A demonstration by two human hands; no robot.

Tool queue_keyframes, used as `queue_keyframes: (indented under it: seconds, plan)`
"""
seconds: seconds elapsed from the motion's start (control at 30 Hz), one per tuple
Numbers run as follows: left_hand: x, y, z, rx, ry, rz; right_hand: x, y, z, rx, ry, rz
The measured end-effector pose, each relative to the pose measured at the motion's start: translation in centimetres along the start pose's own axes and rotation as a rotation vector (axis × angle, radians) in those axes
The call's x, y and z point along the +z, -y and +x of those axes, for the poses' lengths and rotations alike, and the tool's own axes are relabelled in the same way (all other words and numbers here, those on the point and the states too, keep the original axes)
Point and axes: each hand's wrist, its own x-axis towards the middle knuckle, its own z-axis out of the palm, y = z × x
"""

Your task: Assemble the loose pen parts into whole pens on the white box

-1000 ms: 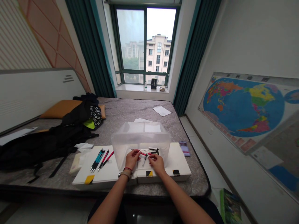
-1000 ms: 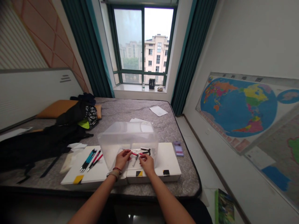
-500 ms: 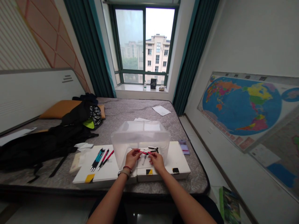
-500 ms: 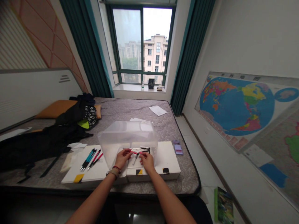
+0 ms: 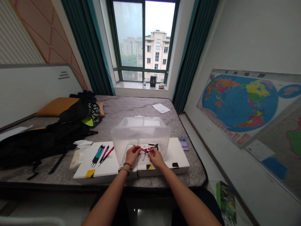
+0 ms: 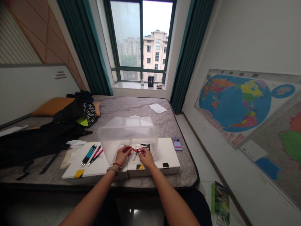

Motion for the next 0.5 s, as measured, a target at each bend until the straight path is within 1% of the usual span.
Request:
queue_keyframes:
  seconds: [0.13,0.3,0.4,0.5]
  plan:
    - [0.05,-0.33,-0.13,0.01,0.019,0.039,0.01,-0.13,-0.11,-0.003,-0.01,0.013]
    - [0.13,-0.08,-0.08,0.005,-0.01,0.048,-0.07,-0.07,-0.22,-0.019,-0.015,-0.008]
    - [0.29,0.22,-0.05,0.011,-0.026,0.059,-0.16,0.26,-0.54,-0.056,-0.036,-0.052]
    - [0.45,0.38,-0.02,0.006,-0.043,0.065,-0.15,0.59,-0.77,-0.056,-0.06,-0.054]
